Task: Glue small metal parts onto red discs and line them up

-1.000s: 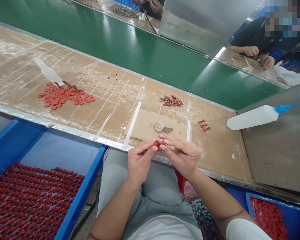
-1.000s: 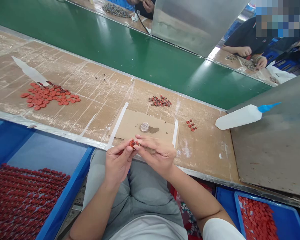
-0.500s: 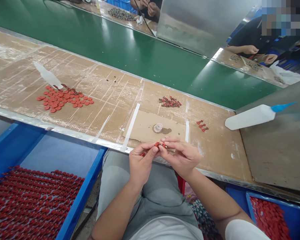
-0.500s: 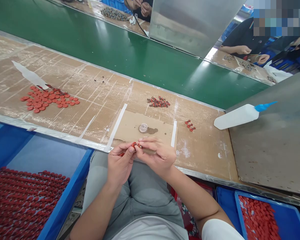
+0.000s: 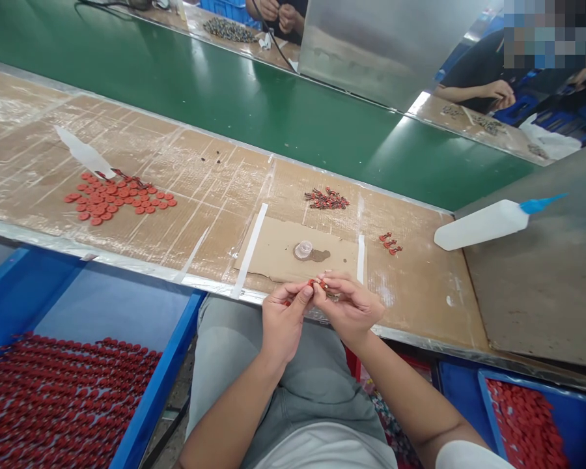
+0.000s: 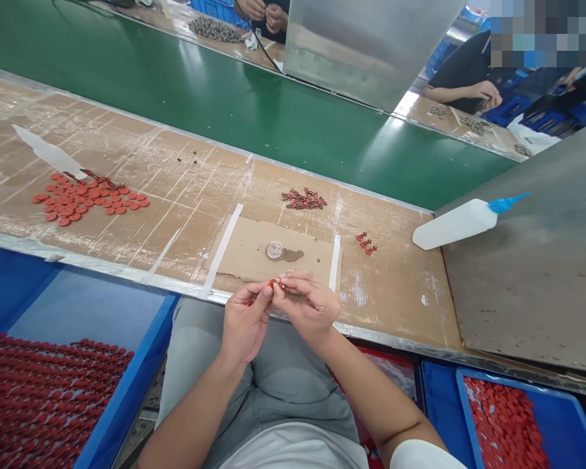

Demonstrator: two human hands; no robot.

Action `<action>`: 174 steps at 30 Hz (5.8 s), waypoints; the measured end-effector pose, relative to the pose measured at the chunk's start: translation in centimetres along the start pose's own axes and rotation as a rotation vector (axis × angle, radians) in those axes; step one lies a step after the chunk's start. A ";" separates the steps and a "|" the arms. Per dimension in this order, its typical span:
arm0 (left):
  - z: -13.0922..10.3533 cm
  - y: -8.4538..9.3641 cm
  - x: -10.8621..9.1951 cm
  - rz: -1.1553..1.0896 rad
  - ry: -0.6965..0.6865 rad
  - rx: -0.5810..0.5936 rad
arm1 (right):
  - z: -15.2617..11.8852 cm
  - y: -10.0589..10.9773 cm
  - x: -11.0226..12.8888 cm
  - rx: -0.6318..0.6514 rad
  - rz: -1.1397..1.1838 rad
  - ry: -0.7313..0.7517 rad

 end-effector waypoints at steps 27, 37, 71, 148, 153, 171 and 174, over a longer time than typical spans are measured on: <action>-0.1 -0.7 -0.4 0.030 -0.029 0.078 | -0.6 0.1 0.0 -0.092 0.390 -0.276; 0.0 -0.5 -0.3 -0.039 0.031 0.042 | -0.7 -0.2 -0.2 -0.076 0.470 -0.351; 0.0 -0.4 0.5 -0.115 0.145 0.045 | -0.8 0.4 -0.4 0.002 0.510 -0.407; 0.9 0.8 -0.8 -0.255 0.128 0.118 | 2.1 -0.6 -0.2 0.478 0.730 -0.935; 1.1 1.7 -1.6 -0.309 0.114 0.036 | 8.2 0.7 -3.1 0.372 0.067 -0.553; 2.2 2.8 -2.3 -0.336 0.082 -0.046 | 19.7 -5.5 -13.8 0.708 -0.677 -0.376; 2.2 2.8 -2.3 -0.348 0.085 -0.033 | 19.5 -5.3 -13.8 0.758 -0.625 -0.304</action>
Point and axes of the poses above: each hand's wrist, its own z-axis towards the middle knuckle, its own y-axis out of the back of the hand, x = y × z, the point moved 3 cm from there along z, towards the middle knuckle, and after that the axes turned 10 degrees about x, right-handed, at the moved point
